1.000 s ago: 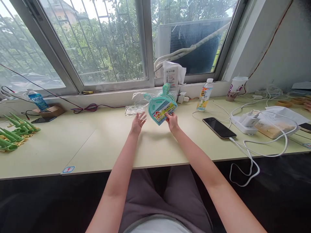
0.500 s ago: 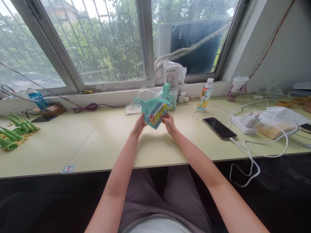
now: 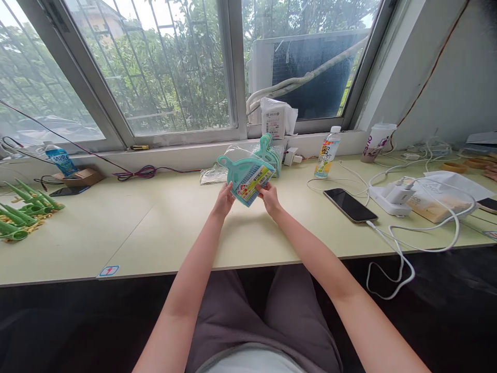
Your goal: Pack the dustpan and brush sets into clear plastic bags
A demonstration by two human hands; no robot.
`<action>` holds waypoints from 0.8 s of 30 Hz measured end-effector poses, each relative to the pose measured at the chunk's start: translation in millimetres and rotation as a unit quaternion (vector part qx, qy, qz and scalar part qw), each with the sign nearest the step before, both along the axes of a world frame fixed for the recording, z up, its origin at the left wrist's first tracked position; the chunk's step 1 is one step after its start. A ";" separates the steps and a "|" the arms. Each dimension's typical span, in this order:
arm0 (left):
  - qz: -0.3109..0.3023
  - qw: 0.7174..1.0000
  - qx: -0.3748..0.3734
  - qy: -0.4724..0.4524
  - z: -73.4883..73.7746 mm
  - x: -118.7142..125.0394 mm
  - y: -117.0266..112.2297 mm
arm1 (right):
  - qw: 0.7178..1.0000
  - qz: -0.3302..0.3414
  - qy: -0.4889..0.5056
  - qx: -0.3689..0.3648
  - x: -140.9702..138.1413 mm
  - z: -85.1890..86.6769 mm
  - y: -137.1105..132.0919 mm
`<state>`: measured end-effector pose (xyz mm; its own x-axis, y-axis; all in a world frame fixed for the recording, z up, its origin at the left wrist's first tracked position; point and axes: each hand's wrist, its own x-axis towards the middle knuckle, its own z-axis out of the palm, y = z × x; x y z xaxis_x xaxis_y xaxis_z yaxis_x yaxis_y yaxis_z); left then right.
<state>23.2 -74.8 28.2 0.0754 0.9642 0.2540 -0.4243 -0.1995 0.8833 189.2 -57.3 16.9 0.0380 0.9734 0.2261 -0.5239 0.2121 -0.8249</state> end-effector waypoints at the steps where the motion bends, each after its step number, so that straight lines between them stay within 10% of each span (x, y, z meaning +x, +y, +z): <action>1: -0.022 1.000 0.002 0.008 -1.3 2.1 -0.6 | 1.000 -0.004 0.001 -0.002 0.1 0.7 -0.6; 24: -0.003 0.996 -0.041 0.081 -9.8 20.8 -5.4 | 0.998 0.030 0.021 -0.046 7.4 2.2 7.3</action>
<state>44.1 -80.1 18.4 0.1140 0.9806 0.1592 -0.2764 -0.1226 0.9532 196.6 -50.0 19.1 -0.0129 0.9909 0.1341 -0.5683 0.1031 -0.8163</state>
